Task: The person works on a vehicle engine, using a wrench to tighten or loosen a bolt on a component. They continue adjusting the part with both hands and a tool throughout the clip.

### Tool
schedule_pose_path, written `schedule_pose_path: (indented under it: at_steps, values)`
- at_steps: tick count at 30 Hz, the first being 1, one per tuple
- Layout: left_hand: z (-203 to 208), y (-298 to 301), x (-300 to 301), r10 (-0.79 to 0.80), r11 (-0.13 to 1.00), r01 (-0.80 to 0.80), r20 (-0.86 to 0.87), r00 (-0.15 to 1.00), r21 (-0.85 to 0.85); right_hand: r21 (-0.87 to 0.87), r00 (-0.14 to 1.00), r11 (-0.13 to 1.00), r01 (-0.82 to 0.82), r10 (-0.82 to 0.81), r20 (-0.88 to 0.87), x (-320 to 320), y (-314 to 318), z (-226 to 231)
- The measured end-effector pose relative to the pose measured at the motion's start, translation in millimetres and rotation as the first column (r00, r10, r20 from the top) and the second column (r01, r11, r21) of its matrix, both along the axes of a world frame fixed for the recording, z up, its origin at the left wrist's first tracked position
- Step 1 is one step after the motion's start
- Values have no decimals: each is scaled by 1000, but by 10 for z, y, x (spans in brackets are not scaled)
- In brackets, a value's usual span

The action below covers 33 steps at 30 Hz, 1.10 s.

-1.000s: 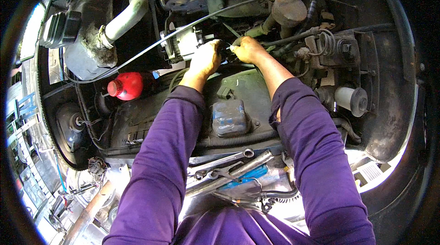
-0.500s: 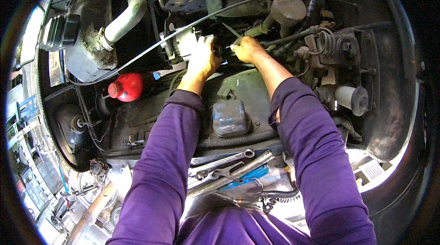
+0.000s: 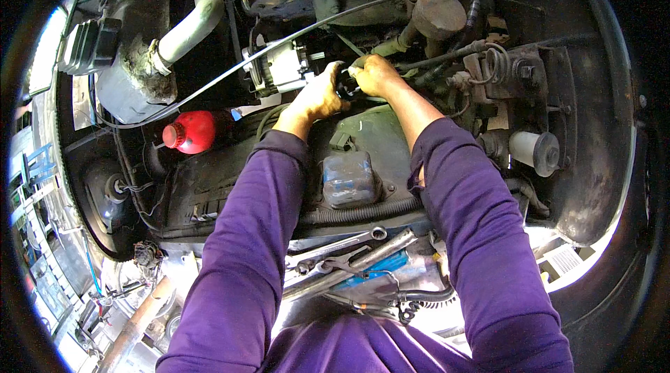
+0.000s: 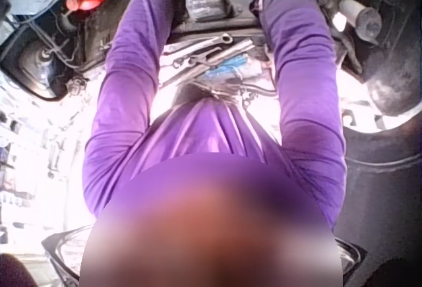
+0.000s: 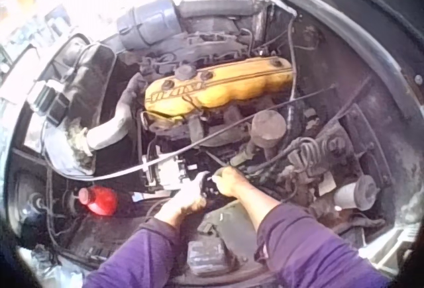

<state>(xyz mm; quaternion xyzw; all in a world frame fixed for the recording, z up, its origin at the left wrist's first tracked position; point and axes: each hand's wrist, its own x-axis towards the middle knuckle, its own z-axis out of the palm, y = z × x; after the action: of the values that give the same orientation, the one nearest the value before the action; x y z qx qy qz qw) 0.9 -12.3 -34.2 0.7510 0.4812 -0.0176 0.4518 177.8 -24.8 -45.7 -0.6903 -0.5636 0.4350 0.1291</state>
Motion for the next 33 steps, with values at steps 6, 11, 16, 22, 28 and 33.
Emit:
schedule_pose_path:
  at_steps: [6,11,16,22,28,33]
  values:
    - [117,42,-44,43,956,-50,33,999,288,-25,999,999,-28,29,35,16,-3,-2]
    - [195,111,-85,154,888,-114,-53,987,445,-78,1000,997,-21,20,-12,19,-5,54]
    - [60,58,-5,276,897,-292,94,957,332,-48,997,999,-15,11,-74,23,-19,45]
    - [-79,24,-62,-72,977,107,-187,980,182,20,998,1000,-16,17,-64,0,-37,-41]
    - [-135,60,-69,-216,929,283,-274,937,236,-20,1000,1000,-20,20,-1,-9,-17,-21]
    - [-12,93,-120,-118,937,157,-139,983,311,-73,1000,997,-8,9,11,-14,-6,13]
